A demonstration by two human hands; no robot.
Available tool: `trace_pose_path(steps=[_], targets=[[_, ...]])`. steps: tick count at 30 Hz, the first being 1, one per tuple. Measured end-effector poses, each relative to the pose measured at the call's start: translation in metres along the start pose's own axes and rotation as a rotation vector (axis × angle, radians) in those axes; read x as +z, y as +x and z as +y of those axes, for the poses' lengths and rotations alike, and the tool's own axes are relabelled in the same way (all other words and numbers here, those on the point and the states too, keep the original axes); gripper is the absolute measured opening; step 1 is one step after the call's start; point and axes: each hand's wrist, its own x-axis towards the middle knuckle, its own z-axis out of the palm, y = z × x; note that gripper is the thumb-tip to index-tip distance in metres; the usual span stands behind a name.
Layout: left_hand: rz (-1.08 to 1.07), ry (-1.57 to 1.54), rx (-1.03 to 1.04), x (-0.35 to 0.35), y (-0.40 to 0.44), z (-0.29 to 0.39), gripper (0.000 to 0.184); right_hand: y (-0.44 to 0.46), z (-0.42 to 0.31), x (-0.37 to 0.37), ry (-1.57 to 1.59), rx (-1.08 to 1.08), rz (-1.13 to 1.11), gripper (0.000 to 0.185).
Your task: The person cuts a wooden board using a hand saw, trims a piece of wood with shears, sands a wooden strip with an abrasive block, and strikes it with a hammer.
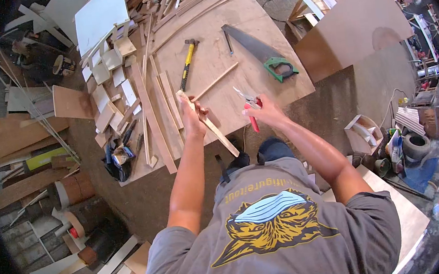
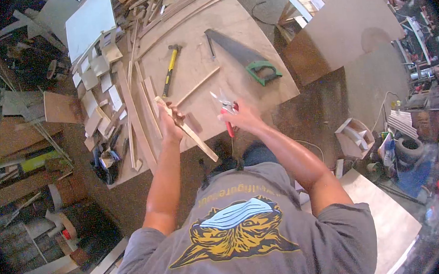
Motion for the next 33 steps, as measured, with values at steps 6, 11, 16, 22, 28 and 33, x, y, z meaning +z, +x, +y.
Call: trace_pose_path(steps=[6,11,16,22,28,33], targets=[[0.198,-0.094,0.051,-0.022,0.044,-0.017,0.048,0.099,-0.041,-0.002,0.316,0.164,-0.117,0.086],[0.331,-0.076,-0.002,-0.023,0.055,-0.036,0.052,0.222,-0.042,0.016,0.132,0.217,0.054,0.080],[0.418,-0.098,-0.052,0.008,0.064,-0.048,0.055,0.334,-0.029,0.042,0.037,0.132,0.100,0.064],[0.489,-0.034,-0.053,0.037,0.097,-0.066,0.054,0.370,-0.056,0.025,0.061,0.142,0.011,0.058],[0.470,0.034,-0.048,0.060,0.113,-0.077,0.051,0.363,-0.071,-0.006,0.087,-0.079,0.083,0.053],[0.402,0.156,-0.004,0.058,0.124,-0.090,0.050,0.293,0.020,-0.042,-0.456,-0.432,0.108,0.040]])
